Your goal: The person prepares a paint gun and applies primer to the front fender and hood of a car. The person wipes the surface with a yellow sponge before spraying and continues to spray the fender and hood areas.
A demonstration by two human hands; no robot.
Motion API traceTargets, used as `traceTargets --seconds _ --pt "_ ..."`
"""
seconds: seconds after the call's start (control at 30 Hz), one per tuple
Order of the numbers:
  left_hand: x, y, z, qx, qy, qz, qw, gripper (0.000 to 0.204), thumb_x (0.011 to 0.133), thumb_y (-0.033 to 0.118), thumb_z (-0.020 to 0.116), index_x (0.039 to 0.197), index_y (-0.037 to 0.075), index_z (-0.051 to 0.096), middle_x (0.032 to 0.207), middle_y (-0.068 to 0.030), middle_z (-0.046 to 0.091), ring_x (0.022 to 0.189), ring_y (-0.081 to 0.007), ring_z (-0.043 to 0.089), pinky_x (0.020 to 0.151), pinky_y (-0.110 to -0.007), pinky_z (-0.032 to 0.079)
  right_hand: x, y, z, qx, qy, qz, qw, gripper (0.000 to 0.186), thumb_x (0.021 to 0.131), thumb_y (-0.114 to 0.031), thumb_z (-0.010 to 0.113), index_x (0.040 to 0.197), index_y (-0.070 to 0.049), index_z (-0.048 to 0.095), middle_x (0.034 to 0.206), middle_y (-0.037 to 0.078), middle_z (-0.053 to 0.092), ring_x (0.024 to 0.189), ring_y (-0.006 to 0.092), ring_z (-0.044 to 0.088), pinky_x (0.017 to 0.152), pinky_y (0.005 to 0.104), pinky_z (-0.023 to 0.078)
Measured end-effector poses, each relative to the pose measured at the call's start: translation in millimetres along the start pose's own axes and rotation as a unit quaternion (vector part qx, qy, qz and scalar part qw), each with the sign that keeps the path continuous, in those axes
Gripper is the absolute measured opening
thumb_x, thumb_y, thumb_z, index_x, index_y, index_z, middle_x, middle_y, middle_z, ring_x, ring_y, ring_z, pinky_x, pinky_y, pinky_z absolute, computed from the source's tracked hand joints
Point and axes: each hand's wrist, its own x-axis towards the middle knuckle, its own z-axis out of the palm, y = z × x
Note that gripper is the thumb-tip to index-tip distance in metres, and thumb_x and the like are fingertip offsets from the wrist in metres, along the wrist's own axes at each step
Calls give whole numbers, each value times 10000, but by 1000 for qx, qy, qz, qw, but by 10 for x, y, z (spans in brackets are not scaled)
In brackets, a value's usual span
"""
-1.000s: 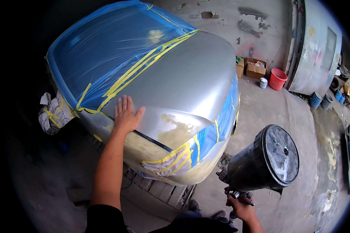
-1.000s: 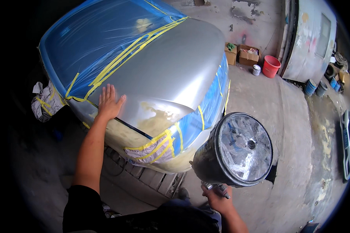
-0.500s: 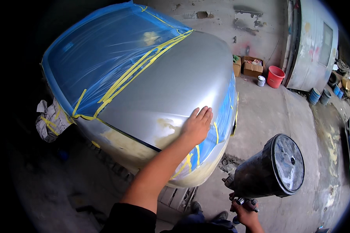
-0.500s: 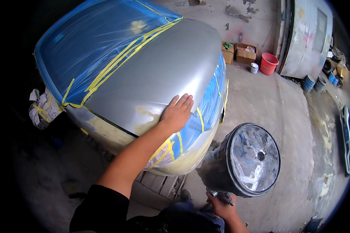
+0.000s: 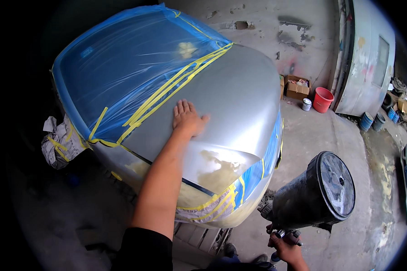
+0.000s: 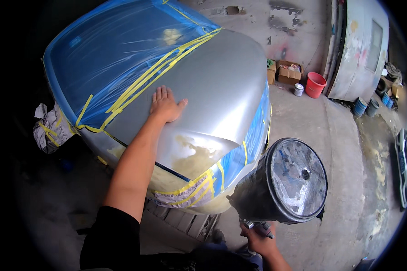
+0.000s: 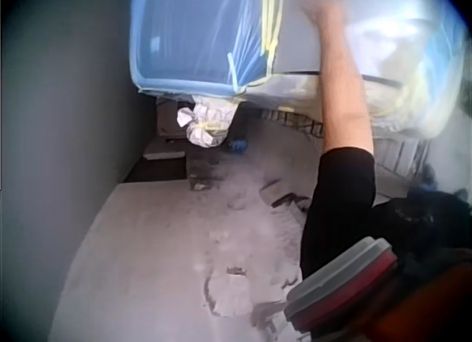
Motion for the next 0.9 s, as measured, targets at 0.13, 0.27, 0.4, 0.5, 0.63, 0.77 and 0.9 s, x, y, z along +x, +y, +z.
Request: traceTargets --seconds 0.13,0.27,0.4,0.5,0.63,0.77,0.9 --pt "-585 1261 434 36 0 312 949 790 979 546 339 1504 -34 227 1598 -181 178 1495 -299 109 1209 -421 81 180 -105 58 28 36 -26 999 132 848 -54 674 952 25 659 738 72 668 623 128 638 574 270 509" --pt "-798 1205 218 -9 -84 403 911 779 975 562 344 1511 4 249 1598 -151 204 1491 -274 143 1202 -433 122 273 -146 -153 -39 49 -17 998 149 854 -56 660 973 34 656 757 55 663 629 133 640 567 274 512" --pt "58 -348 -65 -15 -7 25 1000 864 954 610 352 1512 -33 207 1605 -183 152 1501 -289 89 1207 -440 61 373 -176 -335 42 56 -12 997 156 863 -61 662 988 32 664 739 47 656 618 129 637 553 273 508" --pt "271 -277 -150 -10 8 -80 997 898 941 616 367 1501 -66 200 1595 -228 138 1499 -326 65 1210 -429 44 493 -124 -642 54 31 -18 998 172 871 -63 669 1013 33 668 742 45 655 616 126 633 548 269 504" --pt "73 1399 390 6 33 88 996 888 941 593 402 1484 -86 224 1578 -249 177 1486 -359 107 1212 -419 53 792 -159 -1089 27 6 0 1000 181 878 -72 685 1025 33 668 756 45 656 621 120 627 549 263 502" --pt "-474 2137 599 105 38 282 953 814 950 545 452 1497 -26 259 1579 -186 233 1483 -324 152 1206 -436 98 1014 -326 -1460 56 -27 -17 998 179 878 -94 707 1008 24 671 764 48 662 636 120 628 566 258 506" --pt "-287 1021 227 29 17 36 999 839 948 607 400 1526 25 224 1614 -136 154 1501 -270 97 1206 -452 83 1171 -354 -1796 18 -61 -27 998 169 891 -134 708 975 8 675 778 56 678 657 129 641 585 274 512"
